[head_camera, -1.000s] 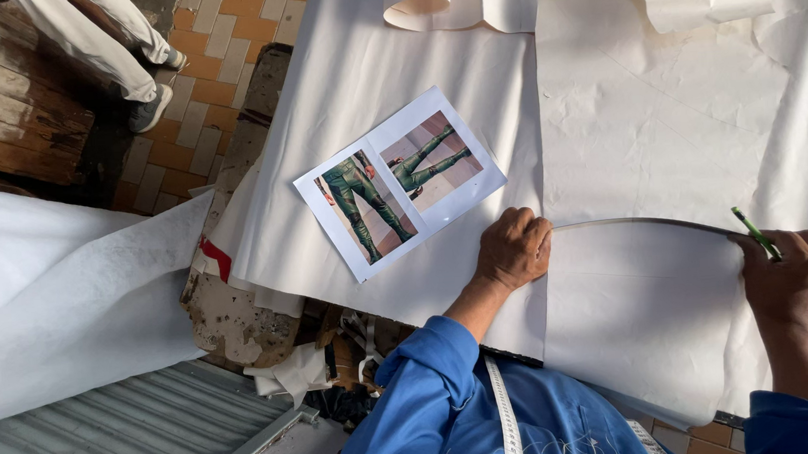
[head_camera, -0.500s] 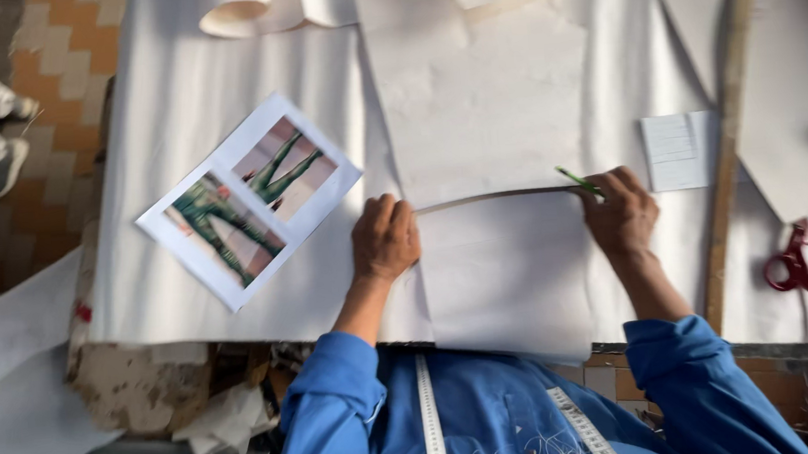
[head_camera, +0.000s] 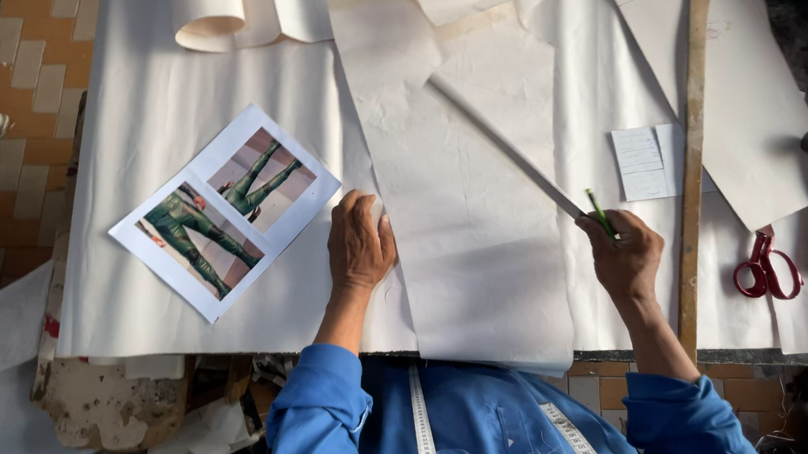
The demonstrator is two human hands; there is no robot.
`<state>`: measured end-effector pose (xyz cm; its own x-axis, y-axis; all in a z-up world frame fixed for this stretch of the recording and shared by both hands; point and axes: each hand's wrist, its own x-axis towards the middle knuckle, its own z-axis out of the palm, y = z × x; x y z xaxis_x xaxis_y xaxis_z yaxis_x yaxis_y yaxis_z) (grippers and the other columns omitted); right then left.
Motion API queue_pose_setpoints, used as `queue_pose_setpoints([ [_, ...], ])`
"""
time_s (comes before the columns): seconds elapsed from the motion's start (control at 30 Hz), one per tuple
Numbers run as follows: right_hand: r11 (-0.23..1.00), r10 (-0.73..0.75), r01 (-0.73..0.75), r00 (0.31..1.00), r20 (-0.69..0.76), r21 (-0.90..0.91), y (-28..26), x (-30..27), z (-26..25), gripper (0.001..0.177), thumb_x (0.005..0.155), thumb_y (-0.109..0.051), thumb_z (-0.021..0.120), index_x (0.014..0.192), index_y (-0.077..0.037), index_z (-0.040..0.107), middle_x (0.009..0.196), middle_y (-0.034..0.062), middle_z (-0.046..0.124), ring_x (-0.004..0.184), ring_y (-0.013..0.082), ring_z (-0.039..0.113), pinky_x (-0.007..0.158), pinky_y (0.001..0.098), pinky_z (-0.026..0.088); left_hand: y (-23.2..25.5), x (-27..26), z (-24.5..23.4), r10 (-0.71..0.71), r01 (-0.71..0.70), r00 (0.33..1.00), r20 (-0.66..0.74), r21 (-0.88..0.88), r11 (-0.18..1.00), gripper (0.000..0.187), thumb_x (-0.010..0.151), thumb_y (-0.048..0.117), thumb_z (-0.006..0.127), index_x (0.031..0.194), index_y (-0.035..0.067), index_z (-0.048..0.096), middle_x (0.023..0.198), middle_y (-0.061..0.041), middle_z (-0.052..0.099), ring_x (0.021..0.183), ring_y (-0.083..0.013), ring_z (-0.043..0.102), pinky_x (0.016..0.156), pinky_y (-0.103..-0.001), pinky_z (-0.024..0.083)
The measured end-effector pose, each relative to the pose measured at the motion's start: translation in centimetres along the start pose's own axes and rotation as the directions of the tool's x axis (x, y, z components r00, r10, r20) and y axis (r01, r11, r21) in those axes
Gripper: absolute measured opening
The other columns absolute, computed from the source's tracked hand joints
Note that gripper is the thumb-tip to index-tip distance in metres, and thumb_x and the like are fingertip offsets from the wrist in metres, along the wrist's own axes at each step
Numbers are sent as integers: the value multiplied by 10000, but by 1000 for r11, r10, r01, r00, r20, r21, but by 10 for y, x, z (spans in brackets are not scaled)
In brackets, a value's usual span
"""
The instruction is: The person uses a flexible curve ruler and a pencil to draw curved lines on a large sheet of white paper, referencing a printed photo of green pants. They then use a straight metal ruler to draw straight lines and make adjustments to the pattern layout.
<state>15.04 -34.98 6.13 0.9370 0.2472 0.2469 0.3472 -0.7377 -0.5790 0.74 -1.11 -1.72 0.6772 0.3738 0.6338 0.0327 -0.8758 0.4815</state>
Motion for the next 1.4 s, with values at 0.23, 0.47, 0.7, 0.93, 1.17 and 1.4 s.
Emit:
queue_pose_setpoints([
  [0.23, 832, 117, -165, 986, 122, 530, 23, -37, -2, 207, 960, -209, 755, 1072, -36, 733, 880, 77, 738, 737, 105, 675, 631, 255, 557, 8, 6, 0, -33, 24, 992, 118, 76, 997, 270, 931, 166, 645, 1187, 119, 574, 1220, -98, 550, 1044, -320, 568, 878, -470, 500],
  [0.47, 990, 141, -139, 983, 115, -23, 49, -61, -17, 227, 1103, -200, 762, 1125, 26, 762, 784, 132, 730, 696, 143, 679, 678, 299, 538, 17, 15, -5, -3, -23, 986, 165, 152, 988, 243, 835, 156, 687, 1072, 125, 639, 1089, -66, 544, 942, -290, 563, 738, -490, 443],
  [0.7, 947, 190, -216, 973, 130, 236, 62, -75, -24, 247, 1169, -151, 691, 1090, 81, 724, 776, 133, 680, 655, 119, 629, 620, 272, 484, 92, 11, 44, -142, 118, 922, 359, 88, 989, 409, 944, 275, 618, 1331, 143, 602, 979, -58, 613, 858, -259, 629, 692, -452, 549],
  [0.93, 915, 333, -379, 903, 272, 138, 45, -69, -23, 279, 1120, -211, 661, 1096, 55, 742, 788, 136, 715, 654, 145, 628, 575, 299, 482, 94, -9, 71, -143, 96, 923, 358, 145, 985, 589, 942, 363, 579, 1493, 173, 492, 1031, -75, 613, 788, -260, 618, 624, -436, 555],
  [1.17, 887, 434, -461, 849, 303, 21, 47, -60, -19, 281, 1112, -217, 660, 1143, 45, 757, 818, 175, 737, 656, 165, 649, 585, 303, 505, 93, -7, 71, -142, 107, 897, 419, 105, 989, 593, 976, 355, 539, 1525, 141, 471, 1021, -90, 604, 754, -231, 612, 591, -404, 552],
  [1.4, 741, 486, -616, 766, 421, 267, 56, -45, -17, 256, 959, -223, 671, 1063, -7, 760, 802, 136, 783, 529, 136, 631, 444, 300, 526, 97, 4, 57, -80, 63, 956, 284, 67, 996, 582, 931, 328, 603, 1472, 133, 513, 1022, -113, 632, 791, -292, 640, 606, -452, 556],
])
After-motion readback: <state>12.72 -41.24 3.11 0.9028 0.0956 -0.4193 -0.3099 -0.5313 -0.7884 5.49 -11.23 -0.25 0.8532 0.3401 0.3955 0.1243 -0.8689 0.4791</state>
